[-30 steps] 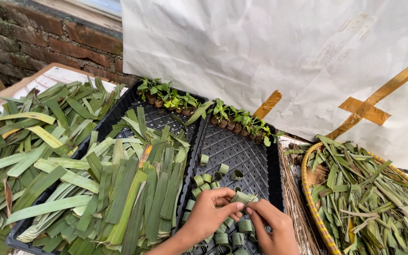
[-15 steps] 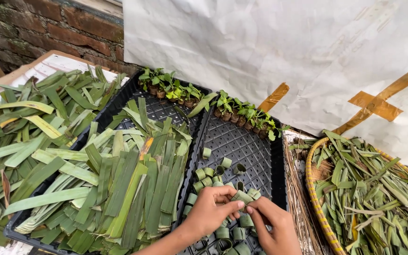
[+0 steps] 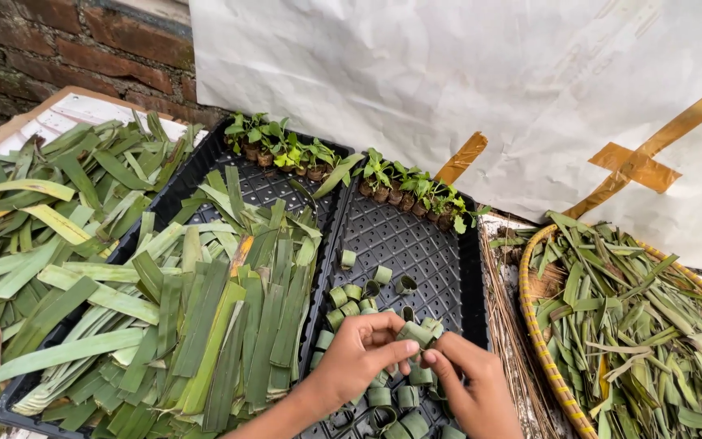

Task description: Folding long green leaves into small cylindrical pots for planting seedlings

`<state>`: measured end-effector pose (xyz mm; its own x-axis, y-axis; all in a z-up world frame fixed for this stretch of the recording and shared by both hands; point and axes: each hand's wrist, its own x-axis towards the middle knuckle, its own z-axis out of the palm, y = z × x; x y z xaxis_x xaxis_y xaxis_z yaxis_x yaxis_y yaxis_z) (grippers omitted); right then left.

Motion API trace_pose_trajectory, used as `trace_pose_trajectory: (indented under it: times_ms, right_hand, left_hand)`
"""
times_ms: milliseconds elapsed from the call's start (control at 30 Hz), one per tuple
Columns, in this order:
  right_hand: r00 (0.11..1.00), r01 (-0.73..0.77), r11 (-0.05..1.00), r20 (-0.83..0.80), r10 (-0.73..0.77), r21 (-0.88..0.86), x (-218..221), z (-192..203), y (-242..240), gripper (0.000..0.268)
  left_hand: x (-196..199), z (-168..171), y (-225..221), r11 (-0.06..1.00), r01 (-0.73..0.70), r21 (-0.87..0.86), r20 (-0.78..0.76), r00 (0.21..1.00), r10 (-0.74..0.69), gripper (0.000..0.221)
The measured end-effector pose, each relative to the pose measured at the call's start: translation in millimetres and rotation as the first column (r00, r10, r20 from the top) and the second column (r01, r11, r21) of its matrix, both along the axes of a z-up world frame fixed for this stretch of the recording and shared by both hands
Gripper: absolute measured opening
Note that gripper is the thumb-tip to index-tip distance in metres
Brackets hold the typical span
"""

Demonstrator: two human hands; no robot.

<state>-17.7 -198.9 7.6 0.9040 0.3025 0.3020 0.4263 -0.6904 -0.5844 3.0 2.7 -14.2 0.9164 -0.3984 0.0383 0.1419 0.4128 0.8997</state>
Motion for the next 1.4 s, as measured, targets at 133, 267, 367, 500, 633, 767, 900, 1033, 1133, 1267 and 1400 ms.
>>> trace_pose_trajectory:
  times_ms: [133, 267, 367, 500, 633, 767, 900, 1033, 1133, 1267, 1400]
  right_hand:
    - [0.998, 0.002, 0.999, 0.067, 0.001, -0.046, -7, -13, 15, 0.021]
    - [0.944, 0.249, 0.922, 0.285, -0.164, -0.295, -21, -7, 29, 0.014]
    - [0.908, 0.242, 0.936, 0.401, -0.125, -0.256, -21, 4, 26, 0.015]
    - [0.968, 0.175, 0.983, 0.194, -0.162, -0.053, -20, 13, 16, 0.015]
    - [0.961, 0.274, 0.955, 0.007, -0.277, 0.113, -15, 7, 13, 0.009]
    - [0.898, 0.389, 0.809, -0.378, -0.226, 0.441, -6, -16, 9, 0.011]
    - [0.882, 0.421, 0.721, -0.434, -0.184, 0.550, -2, -22, 15, 0.013]
    - [0.890, 0.413, 0.723, -0.412, -0.193, 0.554, -2, -24, 14, 0.012]
    - [0.925, 0.352, 0.754, -0.328, -0.191, 0.554, -2, -24, 13, 0.011]
    - [0.898, 0.417, 0.750, -0.361, -0.253, 0.513, -5, -15, 13, 0.012]
    - [0.898, 0.400, 0.755, -0.388, -0.210, 0.519, -5, -11, 12, 0.013]
  left_hand:
    - [-8, 8, 0, 0.908, -0.343, 0.242, 0.327, 0.910, 0.256, 0.012]
    - [-15, 5, 0, 0.704, -0.650, 0.286, 0.822, 0.544, 0.168, 0.007]
    - [-14, 4, -2, 0.735, -0.601, 0.315, 0.826, 0.555, 0.100, 0.006]
    - [-10, 3, -5, 0.922, -0.230, 0.312, 0.319, 0.939, 0.126, 0.010]
    - [-11, 18, -3, 0.949, -0.103, 0.298, 0.091, 0.993, 0.079, 0.009]
    - [-10, 14, -6, 0.968, -0.130, 0.216, 0.056, 0.991, 0.120, 0.015]
    - [-8, 11, -6, 0.947, -0.193, 0.257, 0.077, 0.981, 0.179, 0.017]
    - [-10, 19, -4, 0.943, -0.175, 0.282, 0.039, 0.985, 0.171, 0.015]
    - [-9, 25, 0, 0.931, -0.216, 0.296, 0.017, 0.975, 0.221, 0.010]
    - [-9, 28, 3, 0.903, -0.248, 0.350, 0.037, 0.967, 0.251, 0.011]
    - [-10, 17, -3, 0.868, -0.297, 0.399, 0.215, 0.950, 0.226, 0.017]
